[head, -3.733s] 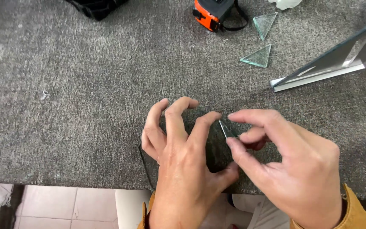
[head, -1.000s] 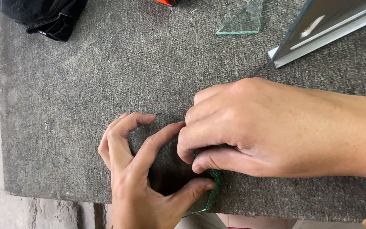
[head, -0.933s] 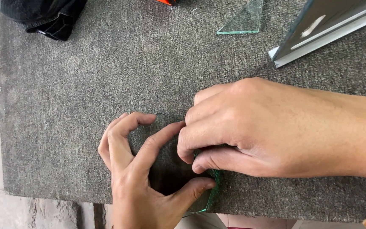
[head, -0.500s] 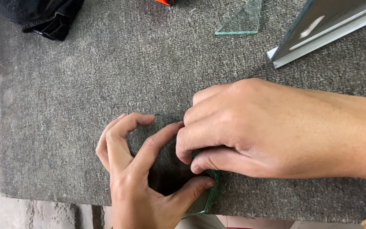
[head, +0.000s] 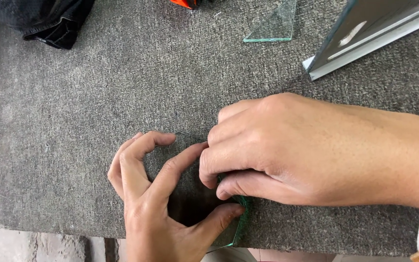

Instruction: Applying adhesive to a small glass piece and attaching it to a larger glass plate using a speed square for alignment.

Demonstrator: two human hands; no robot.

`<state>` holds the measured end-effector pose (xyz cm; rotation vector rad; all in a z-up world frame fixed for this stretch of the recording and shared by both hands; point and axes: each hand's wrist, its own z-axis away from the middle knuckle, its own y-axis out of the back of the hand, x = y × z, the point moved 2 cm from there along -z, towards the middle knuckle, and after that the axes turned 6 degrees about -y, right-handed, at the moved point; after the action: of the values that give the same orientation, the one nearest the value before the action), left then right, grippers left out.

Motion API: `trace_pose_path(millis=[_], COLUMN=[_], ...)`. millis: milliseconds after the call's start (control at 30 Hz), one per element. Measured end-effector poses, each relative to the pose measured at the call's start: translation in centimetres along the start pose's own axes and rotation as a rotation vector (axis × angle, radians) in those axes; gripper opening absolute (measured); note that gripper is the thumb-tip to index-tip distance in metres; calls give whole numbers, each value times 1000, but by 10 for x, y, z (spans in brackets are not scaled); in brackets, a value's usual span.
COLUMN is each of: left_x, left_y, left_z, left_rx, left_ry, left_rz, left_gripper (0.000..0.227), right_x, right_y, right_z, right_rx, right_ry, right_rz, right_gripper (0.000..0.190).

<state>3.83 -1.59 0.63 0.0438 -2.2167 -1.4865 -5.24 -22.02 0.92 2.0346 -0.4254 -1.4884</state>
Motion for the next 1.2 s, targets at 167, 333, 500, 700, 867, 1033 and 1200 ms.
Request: trace_pose_path(millis=[167,333,500,700,867,1033,1200], left_x=[-1,-1,1,5,8,10,7], left_y=[1,2,1,1,4,5,6], left_z=[0,0,-1,-1,-4,-3,-2], left_rx=[-6,-17,-6,13,12,20,10], left_ry=[-7,-19,-4,23,29,47,50], left_rz=[6,9,14,23,18,86,118], left_gripper=[78,78,76,63,54,46,47], right_x=[-1,0,0,-1,-1,0,-1], right_y=[1,0,0,0,-3,-5,-8], right_z=[1,0,-1,-1,-1,-2,-3], right_rx=[9,1,16,29,56,55,82], right_ry=[-10,-8,0,-14,-5,-33,-83], right_rz=[-3,14,-8,3,44,113,136], right_gripper=[16,17,15,11,12,17,13])
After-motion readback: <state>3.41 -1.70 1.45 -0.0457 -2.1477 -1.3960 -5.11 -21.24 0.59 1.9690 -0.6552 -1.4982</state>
